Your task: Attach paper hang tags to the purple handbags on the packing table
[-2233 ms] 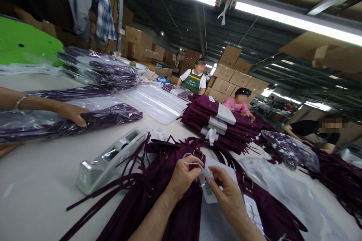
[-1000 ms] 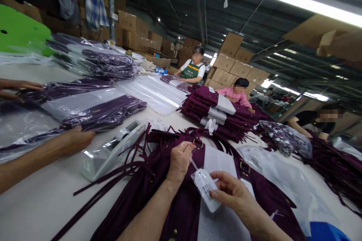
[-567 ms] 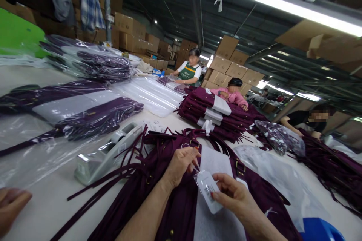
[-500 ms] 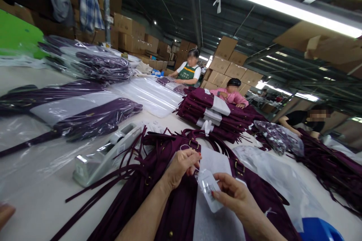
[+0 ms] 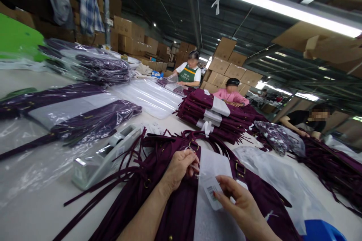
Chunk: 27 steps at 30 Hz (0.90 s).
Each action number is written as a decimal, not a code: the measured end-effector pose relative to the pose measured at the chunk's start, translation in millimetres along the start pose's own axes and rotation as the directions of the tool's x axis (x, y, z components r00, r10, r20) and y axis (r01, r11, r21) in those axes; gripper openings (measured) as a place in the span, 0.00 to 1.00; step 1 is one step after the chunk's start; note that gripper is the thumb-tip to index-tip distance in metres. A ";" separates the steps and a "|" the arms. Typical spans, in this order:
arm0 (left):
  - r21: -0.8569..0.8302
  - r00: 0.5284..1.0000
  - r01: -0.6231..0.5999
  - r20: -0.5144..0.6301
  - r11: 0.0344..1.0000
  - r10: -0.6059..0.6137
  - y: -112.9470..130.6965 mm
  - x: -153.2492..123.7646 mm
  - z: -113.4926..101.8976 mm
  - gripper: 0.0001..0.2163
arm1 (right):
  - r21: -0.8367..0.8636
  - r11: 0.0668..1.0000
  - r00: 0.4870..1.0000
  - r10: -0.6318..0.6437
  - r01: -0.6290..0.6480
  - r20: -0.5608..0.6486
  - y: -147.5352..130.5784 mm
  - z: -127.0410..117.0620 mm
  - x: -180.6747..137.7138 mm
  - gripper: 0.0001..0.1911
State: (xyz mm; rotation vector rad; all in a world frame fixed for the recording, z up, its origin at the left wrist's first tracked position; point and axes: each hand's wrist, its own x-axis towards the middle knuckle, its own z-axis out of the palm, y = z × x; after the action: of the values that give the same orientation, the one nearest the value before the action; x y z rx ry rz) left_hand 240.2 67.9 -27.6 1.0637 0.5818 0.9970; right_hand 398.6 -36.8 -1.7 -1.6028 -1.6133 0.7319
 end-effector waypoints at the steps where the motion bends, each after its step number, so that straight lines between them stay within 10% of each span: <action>1: -0.027 1.000 -0.002 0.004 1.000 0.002 1.1 -0.3 0.3 0.14 | -0.103 0.993 0.998 -0.060 0.059 -0.010 0.0 -1.6 -0.7 0.10; 4: -0.127 1.000 -0.024 -0.020 0.992 0.022 4.3 -1.0 1.0 0.14 | -0.370 0.890 0.957 -0.292 0.268 -0.009 -1.1 -6.3 -2.5 0.09; 8: -0.268 0.994 -0.091 -0.090 0.959 0.069 5.8 -0.9 -0.8 0.14 | -0.647 0.549 0.771 -0.630 0.528 0.094 1.6 -11.5 -4.0 0.13; 13: -0.328 0.996 -0.052 -0.080 0.943 0.027 4.6 -0.4 -4.9 0.14 | -0.788 0.291 0.653 -0.737 0.542 0.176 4.3 -19.8 -8.4 0.15; 22: -0.212 0.991 -0.075 -0.128 0.974 0.049 1.0 -1.3 -3.1 0.15 | -0.824 0.252 0.639 -0.752 0.507 0.163 2.1 -24.9 -9.9 0.10; 27: 0.062 0.991 -0.075 -0.104 0.995 0.081 1.8 -2.0 0.6 0.15 | -0.794 0.444 0.790 -0.609 0.416 0.073 2.9 -25.9 -6.9 0.12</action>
State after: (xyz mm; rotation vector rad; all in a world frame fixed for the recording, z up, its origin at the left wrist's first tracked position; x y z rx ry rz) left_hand 239.1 66.1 -25.8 1.0958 0.6635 1.1166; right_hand 421.1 -46.1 9.9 -1.4687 -2.2399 -0.5941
